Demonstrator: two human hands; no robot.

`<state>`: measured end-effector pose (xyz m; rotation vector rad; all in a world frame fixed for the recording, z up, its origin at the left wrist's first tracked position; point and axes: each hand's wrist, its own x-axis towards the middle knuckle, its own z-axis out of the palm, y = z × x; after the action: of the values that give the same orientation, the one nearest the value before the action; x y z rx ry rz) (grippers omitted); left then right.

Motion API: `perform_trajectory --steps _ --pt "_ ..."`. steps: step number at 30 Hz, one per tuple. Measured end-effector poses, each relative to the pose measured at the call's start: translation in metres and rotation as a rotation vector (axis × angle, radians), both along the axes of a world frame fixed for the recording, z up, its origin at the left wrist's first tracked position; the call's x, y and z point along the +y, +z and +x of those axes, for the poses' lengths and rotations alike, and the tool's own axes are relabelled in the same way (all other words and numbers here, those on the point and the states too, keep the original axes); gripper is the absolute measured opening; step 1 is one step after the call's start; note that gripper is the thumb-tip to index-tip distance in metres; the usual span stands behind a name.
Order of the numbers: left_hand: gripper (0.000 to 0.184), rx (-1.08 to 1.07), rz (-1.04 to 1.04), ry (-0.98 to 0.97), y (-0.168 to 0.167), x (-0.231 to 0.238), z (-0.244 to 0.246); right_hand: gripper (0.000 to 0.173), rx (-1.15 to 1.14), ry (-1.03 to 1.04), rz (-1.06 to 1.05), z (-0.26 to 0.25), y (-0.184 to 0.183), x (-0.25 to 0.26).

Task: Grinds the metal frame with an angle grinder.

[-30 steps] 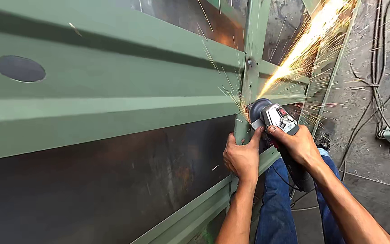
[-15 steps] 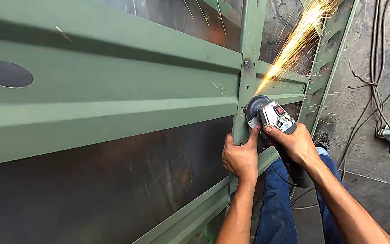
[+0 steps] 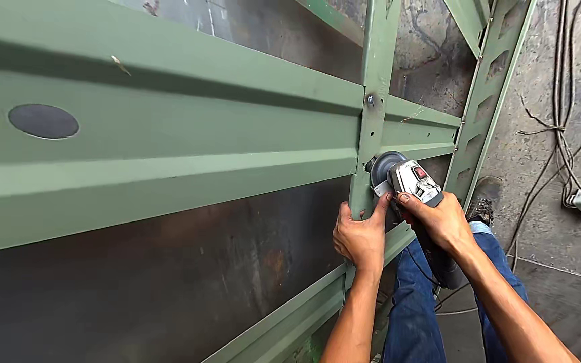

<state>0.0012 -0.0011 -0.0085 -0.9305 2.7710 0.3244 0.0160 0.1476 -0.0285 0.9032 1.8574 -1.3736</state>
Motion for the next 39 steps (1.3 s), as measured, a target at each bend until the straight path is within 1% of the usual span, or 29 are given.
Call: perform_trajectory --steps 4,7,12,16,21,24,26,29,31,36,39 --pt "0.065 0.035 0.022 -0.022 -0.001 -0.004 0.004 0.073 -0.007 0.016 0.029 -0.001 0.002 -0.004" --pt "0.067 0.01 0.013 -0.023 0.0 -0.003 0.002 0.073 -0.04 0.013 0.037 0.004 0.003 -0.002" --pt "0.065 0.026 0.022 -0.018 -0.001 -0.004 0.004 0.073 -0.004 0.008 0.045 -0.001 0.003 -0.007" --pt "0.067 0.001 0.026 -0.026 0.001 -0.004 0.004 0.073 -0.034 -0.019 0.03 0.005 -0.001 -0.005" --pt "0.063 0.038 0.034 -0.016 -0.001 -0.005 0.005 0.072 0.017 -0.009 0.027 0.001 0.002 -0.008" --pt "0.064 0.037 0.028 -0.037 -0.001 -0.006 0.006 0.072 -0.014 0.014 0.039 0.003 0.0 -0.007" --pt "0.067 0.025 0.016 -0.036 -0.001 -0.005 0.004 0.073 -0.03 0.022 0.041 0.005 0.004 -0.003" --pt "0.065 0.038 0.031 -0.015 0.0 -0.004 0.004 0.071 -0.021 -0.006 0.016 0.004 0.009 -0.004" --pt "0.063 0.053 0.037 -0.018 0.0 -0.006 0.004 0.072 -0.015 -0.004 0.017 0.003 0.008 -0.006" --pt "0.068 0.002 0.012 -0.003 -0.001 -0.003 0.002 0.074 -0.012 0.019 0.06 0.0 -0.001 -0.003" --pt "0.064 0.032 0.005 -0.005 -0.002 -0.002 0.003 0.071 0.008 0.024 0.06 -0.003 0.003 -0.003"
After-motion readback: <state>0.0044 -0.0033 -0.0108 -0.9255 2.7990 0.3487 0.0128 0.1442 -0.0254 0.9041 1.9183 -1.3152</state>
